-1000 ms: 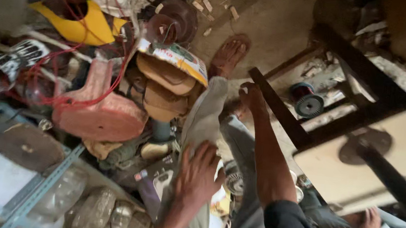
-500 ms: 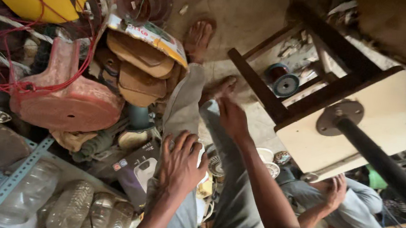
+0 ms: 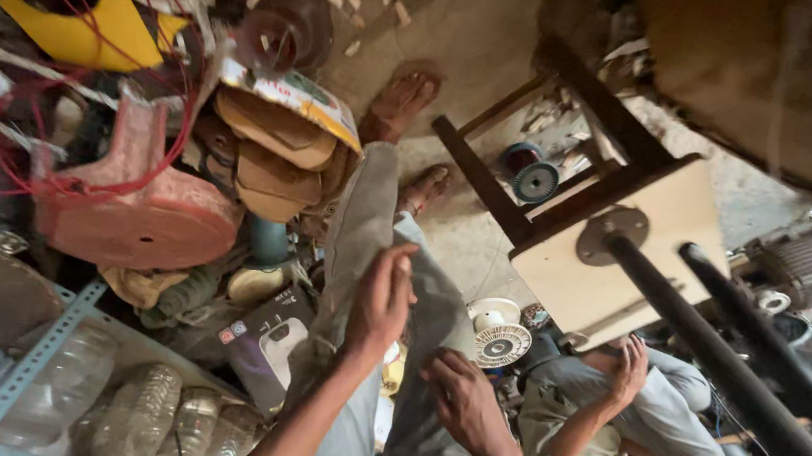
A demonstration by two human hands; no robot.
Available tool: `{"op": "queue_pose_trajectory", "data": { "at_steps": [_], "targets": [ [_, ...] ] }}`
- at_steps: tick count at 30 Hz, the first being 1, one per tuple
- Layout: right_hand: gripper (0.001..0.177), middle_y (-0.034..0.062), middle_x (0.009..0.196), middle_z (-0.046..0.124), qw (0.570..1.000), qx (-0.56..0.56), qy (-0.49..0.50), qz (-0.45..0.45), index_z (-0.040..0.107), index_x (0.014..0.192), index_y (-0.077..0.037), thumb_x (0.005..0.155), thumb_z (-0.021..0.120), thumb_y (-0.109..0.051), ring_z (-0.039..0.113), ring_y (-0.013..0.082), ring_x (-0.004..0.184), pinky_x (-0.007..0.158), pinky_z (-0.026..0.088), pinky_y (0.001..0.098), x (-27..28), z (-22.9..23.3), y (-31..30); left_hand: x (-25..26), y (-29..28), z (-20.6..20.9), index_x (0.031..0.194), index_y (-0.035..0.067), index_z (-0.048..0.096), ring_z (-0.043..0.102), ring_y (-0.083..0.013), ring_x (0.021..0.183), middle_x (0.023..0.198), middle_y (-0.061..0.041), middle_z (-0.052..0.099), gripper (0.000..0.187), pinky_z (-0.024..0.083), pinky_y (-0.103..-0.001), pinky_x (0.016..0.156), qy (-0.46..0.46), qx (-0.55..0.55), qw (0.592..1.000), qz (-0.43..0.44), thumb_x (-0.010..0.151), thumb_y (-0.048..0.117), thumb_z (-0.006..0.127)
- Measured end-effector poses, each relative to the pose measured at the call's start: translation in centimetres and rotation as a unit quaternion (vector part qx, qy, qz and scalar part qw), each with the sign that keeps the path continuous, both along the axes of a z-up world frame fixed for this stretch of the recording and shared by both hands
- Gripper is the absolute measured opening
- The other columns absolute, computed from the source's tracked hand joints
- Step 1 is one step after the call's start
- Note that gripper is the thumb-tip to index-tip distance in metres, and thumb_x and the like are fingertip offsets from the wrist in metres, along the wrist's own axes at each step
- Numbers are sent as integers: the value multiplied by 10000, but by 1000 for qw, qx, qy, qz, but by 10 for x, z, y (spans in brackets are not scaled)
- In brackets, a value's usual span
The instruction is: The person winds copper wire onto a wooden spool by hand, then secures the spool onto a metal rod using a wrench. The person manipulates the wire and spool throughout the process.
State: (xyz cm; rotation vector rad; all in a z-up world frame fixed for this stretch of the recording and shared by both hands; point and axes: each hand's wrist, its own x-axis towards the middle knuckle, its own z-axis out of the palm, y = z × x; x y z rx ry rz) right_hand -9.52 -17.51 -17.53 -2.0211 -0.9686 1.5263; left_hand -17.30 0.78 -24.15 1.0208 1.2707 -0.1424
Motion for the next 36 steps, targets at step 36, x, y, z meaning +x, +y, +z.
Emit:
{"op": "queue_pose_trajectory", "data": {
  "at_steps": [36],
  "targets": [
    [183,56,934,759,761,25,-194,-619,761,1057,-6,878,724,-17,687,154,835,711,553,289,13,415,-141,140,-71,351,1194,51,589,640,-228,782,838,-106,630,178,519,-325,755,-453,-47,655,-602,1035,72,512]
  ]
}}
